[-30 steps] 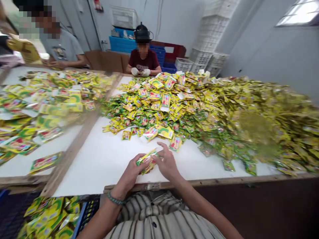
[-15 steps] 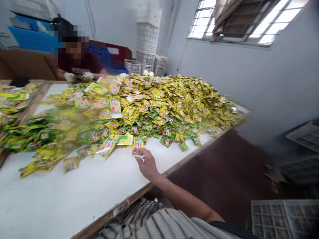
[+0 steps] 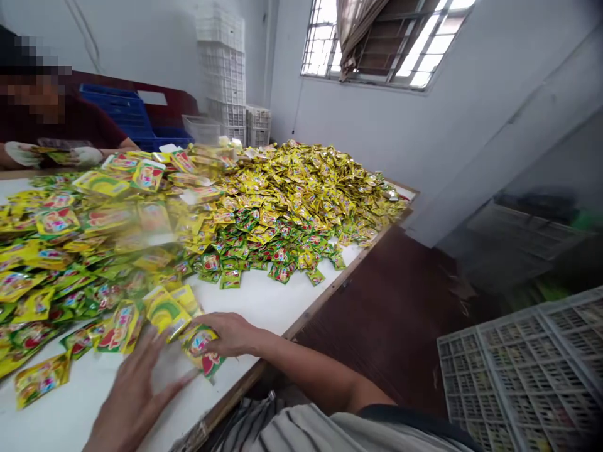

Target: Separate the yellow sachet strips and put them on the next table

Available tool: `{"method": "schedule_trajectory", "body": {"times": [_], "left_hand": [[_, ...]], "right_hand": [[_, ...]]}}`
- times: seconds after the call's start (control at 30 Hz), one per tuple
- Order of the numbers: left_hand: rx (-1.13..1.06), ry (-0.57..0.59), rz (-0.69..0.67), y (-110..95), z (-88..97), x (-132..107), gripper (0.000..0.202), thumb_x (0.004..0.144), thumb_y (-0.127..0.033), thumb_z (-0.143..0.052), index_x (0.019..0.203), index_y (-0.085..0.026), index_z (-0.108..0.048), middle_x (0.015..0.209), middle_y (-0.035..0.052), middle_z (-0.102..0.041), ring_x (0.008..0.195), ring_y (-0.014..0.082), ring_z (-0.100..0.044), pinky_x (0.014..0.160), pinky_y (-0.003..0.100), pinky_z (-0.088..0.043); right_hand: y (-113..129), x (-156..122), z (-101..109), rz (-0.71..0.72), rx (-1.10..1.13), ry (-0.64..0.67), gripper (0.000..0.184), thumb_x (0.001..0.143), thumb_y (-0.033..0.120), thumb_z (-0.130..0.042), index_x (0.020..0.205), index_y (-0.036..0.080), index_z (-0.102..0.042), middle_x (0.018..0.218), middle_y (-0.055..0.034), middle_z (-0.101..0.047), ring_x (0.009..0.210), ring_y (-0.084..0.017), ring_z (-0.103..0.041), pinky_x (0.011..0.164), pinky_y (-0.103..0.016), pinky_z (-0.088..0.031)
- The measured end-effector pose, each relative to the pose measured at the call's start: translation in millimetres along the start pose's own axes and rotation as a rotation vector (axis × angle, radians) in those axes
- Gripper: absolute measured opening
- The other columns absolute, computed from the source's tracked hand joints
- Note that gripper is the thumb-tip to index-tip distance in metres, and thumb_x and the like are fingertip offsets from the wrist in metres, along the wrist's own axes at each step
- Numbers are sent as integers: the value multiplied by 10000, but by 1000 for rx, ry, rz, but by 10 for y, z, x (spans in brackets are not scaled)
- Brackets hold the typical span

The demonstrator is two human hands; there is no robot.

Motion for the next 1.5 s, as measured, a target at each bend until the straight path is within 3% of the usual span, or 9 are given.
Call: {"method": "schedule_trajectory", "body": {"times": [0.17,0.3,0.4,0.47,0.67,0.87,1.13,1.4,1.5], "left_hand": [[67,270,-44,-413,53,26,728,714,-429,-642,1377,-198,-451,1338,130,-561,1236,343,-481,1006,437,-407],[162,467,184,-573,231,66,648,744,-437,-601,1322,-155,-518,1139,159,-627,1038,314,-589,865,393,-466],[164,499,174,-623,249,82,591,717,-507,-630,1200,-168,-608,1056,149,-624,1007,317,-580,850,384,-450],[125,486,132,-645,206,77,565,700,-549,-641,1124,-176,-633,1047,143,-614,1001,313,-569,839,372,-441],[82,427,285,-701,127,-51,556,708,-621,-587,1027,-166,-565,986,120,-616,930,289,-578,760,340,-425],[30,423,470,-715,123,-126,403,759,-575,-506,931,-211,-512,851,67,-663,768,265,-625,637,305,-408],[-553,243,635,-618,43,-187,639,702,-603,-582,1184,-184,-580,940,63,-738,917,286,-668,756,335,-495],[-888,48,748,-666,58,-210,610,646,-527,-735,1117,-150,-643,976,80,-751,900,262,-688,765,321,-531],[-977,43,826,-688,80,-244,652,630,-480,-772,1162,-133,-623,940,85,-757,835,248,-700,736,323,-542]], "right_hand": [[-53,-410,44,-34,189,-222,364,823,284,-648,1178,215,-609,1076,-48,-695,885,-165,-656,795,-260,-518],[-583,-697,589,-342,36,-608,219,888,189,-478,969,196,-681,981,-62,-715,868,-176,-651,787,-293,-517],[-936,-767,1026,-507,-224,-631,242,904,206,-452,993,177,-675,980,-83,-706,907,-206,-639,836,-337,-496],[-1033,-731,1142,-462,-359,-506,237,887,206,-496,1045,166,-668,1082,-113,-683,1023,-231,-607,906,-360,-462],[-720,-571,702,-133,-453,-204,421,803,35,-500,1191,168,-599,1262,-112,-603,1116,-223,-549,976,-349,-414],[-299,-460,326,79,-337,-159,298,846,130,-507,1126,188,-594,1111,-83,-665,974,-206,-575,910,-334,-433],[-507,-418,348,-470,100,-389,239,880,226,-413,1002,215,-618,748,9,-638,667,-143,-563,641,-244,-433],[-302,-345,312,-429,69,-340,93,710,288,-644,746,203,-631,661,14,-605,619,-137,-524,594,-236,-383],[-126,-318,327,-370,266,-420,178,733,368,-626,763,194,-600,676,7,-607,605,-133,-517,586,-237,-396]]}}
Point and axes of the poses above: each hand's wrist, its own x-axis towards the middle knuckle, its own z-axis out of the back of the hand, y = z × x, the point moved 1 cm from there along x, towards the middle knuckle
